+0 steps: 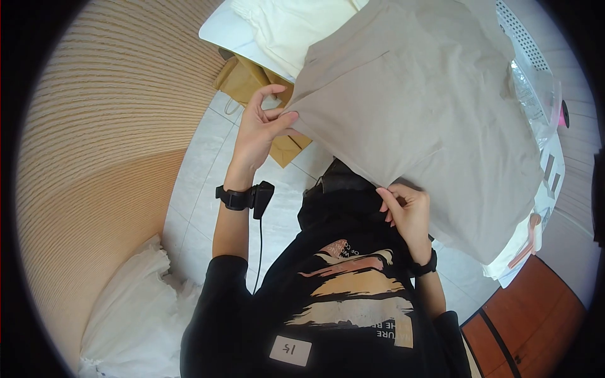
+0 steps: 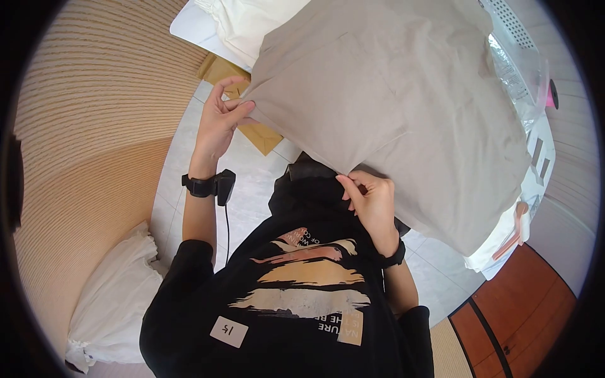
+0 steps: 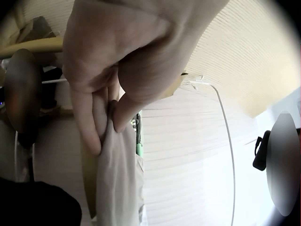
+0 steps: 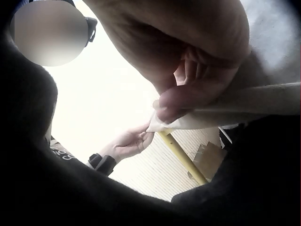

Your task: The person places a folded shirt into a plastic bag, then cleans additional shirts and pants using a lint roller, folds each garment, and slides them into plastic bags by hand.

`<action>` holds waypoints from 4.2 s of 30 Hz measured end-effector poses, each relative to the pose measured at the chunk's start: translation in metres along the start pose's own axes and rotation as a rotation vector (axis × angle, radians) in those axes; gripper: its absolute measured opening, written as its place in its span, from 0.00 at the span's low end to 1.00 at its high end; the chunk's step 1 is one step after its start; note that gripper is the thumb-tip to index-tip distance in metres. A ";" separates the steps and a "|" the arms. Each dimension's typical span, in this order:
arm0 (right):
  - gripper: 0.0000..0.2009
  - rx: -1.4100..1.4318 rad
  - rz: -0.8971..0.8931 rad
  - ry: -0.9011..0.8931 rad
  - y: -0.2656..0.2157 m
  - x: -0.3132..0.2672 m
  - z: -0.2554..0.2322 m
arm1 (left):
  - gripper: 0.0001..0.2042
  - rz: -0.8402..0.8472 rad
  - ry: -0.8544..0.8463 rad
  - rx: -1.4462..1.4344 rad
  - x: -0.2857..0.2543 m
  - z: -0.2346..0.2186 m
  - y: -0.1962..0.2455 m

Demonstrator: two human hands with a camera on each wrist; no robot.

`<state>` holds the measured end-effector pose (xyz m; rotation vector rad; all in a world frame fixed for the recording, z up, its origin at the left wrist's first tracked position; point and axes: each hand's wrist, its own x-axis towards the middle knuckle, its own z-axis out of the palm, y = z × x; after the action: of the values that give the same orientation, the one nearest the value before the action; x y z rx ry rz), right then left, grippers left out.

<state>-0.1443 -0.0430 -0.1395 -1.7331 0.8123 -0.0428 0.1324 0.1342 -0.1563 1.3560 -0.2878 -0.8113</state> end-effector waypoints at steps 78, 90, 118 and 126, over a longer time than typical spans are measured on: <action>0.23 -0.203 -0.037 0.964 0.190 -0.269 -0.074 | 0.18 1.007 -0.829 1.340 0.048 0.202 0.026; 0.15 -0.104 -0.259 1.137 0.127 -0.184 -0.240 | 0.16 0.679 -0.918 1.423 0.079 0.213 0.049; 0.12 0.378 -0.210 0.694 0.201 -0.185 -0.274 | 0.16 1.116 0.059 1.272 -0.022 0.055 -0.013; 0.11 -0.011 0.039 0.692 0.169 -0.175 -0.272 | 0.17 0.827 -0.018 1.130 -0.019 0.029 -0.013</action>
<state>-0.4766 -0.1936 -0.1293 -1.7200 1.3428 -0.6392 0.0965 0.1245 -0.1568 2.0016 -1.3571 0.1246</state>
